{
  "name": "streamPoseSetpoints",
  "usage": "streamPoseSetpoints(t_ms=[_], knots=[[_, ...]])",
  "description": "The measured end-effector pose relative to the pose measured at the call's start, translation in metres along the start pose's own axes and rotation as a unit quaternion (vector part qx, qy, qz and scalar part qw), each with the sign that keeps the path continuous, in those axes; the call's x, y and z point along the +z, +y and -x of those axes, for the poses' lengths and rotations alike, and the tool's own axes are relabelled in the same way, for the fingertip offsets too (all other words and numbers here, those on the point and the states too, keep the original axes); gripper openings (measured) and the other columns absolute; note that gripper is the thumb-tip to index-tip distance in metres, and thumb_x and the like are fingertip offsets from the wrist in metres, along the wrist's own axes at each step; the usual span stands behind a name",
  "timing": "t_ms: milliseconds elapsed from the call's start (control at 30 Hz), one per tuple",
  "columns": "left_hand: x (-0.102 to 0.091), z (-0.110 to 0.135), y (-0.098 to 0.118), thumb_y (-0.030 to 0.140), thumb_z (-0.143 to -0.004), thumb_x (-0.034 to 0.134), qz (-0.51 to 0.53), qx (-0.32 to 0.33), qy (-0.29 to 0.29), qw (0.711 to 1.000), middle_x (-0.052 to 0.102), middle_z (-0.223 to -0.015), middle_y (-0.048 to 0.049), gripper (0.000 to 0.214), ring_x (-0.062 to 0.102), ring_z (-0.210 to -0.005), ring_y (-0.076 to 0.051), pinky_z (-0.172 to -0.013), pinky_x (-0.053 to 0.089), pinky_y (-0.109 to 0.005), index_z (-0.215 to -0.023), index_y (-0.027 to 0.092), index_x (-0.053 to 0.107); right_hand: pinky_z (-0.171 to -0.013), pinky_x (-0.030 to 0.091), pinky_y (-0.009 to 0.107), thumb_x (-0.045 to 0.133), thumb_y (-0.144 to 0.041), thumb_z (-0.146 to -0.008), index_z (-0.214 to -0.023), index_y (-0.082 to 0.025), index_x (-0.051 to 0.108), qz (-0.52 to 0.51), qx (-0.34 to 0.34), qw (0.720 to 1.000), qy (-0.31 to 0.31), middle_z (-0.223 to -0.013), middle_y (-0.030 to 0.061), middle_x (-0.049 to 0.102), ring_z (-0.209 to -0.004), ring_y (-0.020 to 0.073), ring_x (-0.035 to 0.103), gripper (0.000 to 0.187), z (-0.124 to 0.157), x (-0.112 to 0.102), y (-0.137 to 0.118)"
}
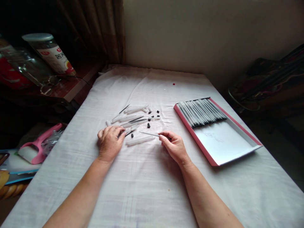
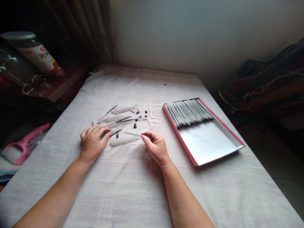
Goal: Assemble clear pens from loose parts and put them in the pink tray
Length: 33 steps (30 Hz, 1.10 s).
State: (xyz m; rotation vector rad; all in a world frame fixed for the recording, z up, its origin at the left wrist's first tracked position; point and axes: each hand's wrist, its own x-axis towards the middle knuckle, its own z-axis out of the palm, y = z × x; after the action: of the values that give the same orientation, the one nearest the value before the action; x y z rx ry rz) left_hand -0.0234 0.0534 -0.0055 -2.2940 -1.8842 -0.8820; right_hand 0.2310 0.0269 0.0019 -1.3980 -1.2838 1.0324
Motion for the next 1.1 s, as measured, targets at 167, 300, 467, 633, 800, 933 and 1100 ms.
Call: streamPoseSetpoints(t_ms=[167,300,467,633,800,933,1100], knots=[[-0.007,0.003,0.005,0.026,-0.09,0.052,0.038,0.031,0.03,0.998,0.072,-0.092,-0.0057,0.014,0.064,-0.091,-0.024,-0.087,0.04,-0.04,-0.099,0.022,0.062,-0.053,0.049,0.025,0.065,-0.04,-0.075,-0.085,-0.018,0.071,-0.02,-0.018,1.0,0.01,-0.07,0.0026,0.068,-0.054,0.0124,0.057,0.024,0.002,0.001,-0.002],[-0.011,0.006,0.012,0.027,-0.092,0.051,0.11,0.073,0.015,0.991,0.072,-0.096,-0.0047,0.017,0.064,-0.092,-0.021,-0.086,0.044,-0.035,-0.103,0.022,0.062,-0.054,0.05,0.025,0.064,-0.037,-0.076,-0.084,-0.02,0.071,-0.029,-0.043,0.999,0.009,-0.073,0.0028,0.068,-0.056,0.0125,0.057,0.02,0.005,0.002,-0.006],[-0.01,0.008,0.015,0.027,-0.092,0.051,0.121,0.087,0.004,0.989,0.073,-0.097,-0.0045,0.017,0.065,-0.093,-0.02,-0.088,0.045,-0.035,-0.103,0.024,0.063,-0.052,0.048,0.025,0.064,-0.036,-0.077,-0.083,-0.019,0.072,-0.013,-0.051,0.999,0.012,-0.071,0.0026,0.067,-0.055,0.0119,0.055,0.019,0.005,0.002,-0.005],[-0.012,0.008,0.019,0.026,-0.092,0.051,0.123,0.111,-0.006,0.986,0.073,-0.093,-0.0045,0.017,0.065,-0.091,-0.02,-0.088,0.045,-0.036,-0.1,0.023,0.065,-0.058,0.05,0.026,0.063,-0.035,-0.078,-0.083,-0.02,0.072,-0.004,-0.059,0.998,-0.008,-0.078,0.0047,0.071,-0.065,0.0155,0.062,0.018,0.005,0.002,-0.003],[-0.012,0.01,0.025,0.025,-0.091,0.053,0.162,0.121,-0.023,0.979,0.074,-0.09,-0.0039,0.016,0.066,-0.089,-0.019,-0.088,0.046,-0.035,-0.098,0.023,0.067,-0.066,0.053,0.028,0.066,-0.032,-0.077,-0.085,-0.02,0.074,0.01,-0.062,0.996,-0.056,-0.084,0.0055,0.074,-0.075,0.0185,0.067,0.017,0.005,0.0,-0.002],[-0.01,0.012,0.029,0.026,-0.089,0.057,0.198,0.109,-0.022,0.974,0.075,-0.085,-0.0037,0.014,0.067,-0.082,-0.018,-0.082,0.05,-0.033,-0.095,0.022,0.069,-0.072,0.055,0.031,0.066,-0.03,-0.077,-0.085,-0.019,0.074,0.022,-0.058,0.994,-0.093,-0.084,0.0059,0.075,-0.077,0.0197,0.069,0.016,0.004,-0.003,0.0],[-0.012,0.012,0.033,0.023,-0.087,0.06,0.223,0.122,-0.005,0.967,0.074,-0.082,-0.0032,0.011,0.067,-0.078,-0.017,-0.078,0.052,-0.031,-0.093,0.021,0.069,-0.072,0.055,0.032,0.066,-0.031,-0.078,-0.084,-0.019,0.074,0.027,-0.067,0.993,-0.096,-0.083,0.0063,0.075,-0.076,0.0203,0.069,0.016,0.003,-0.005,0.002]])
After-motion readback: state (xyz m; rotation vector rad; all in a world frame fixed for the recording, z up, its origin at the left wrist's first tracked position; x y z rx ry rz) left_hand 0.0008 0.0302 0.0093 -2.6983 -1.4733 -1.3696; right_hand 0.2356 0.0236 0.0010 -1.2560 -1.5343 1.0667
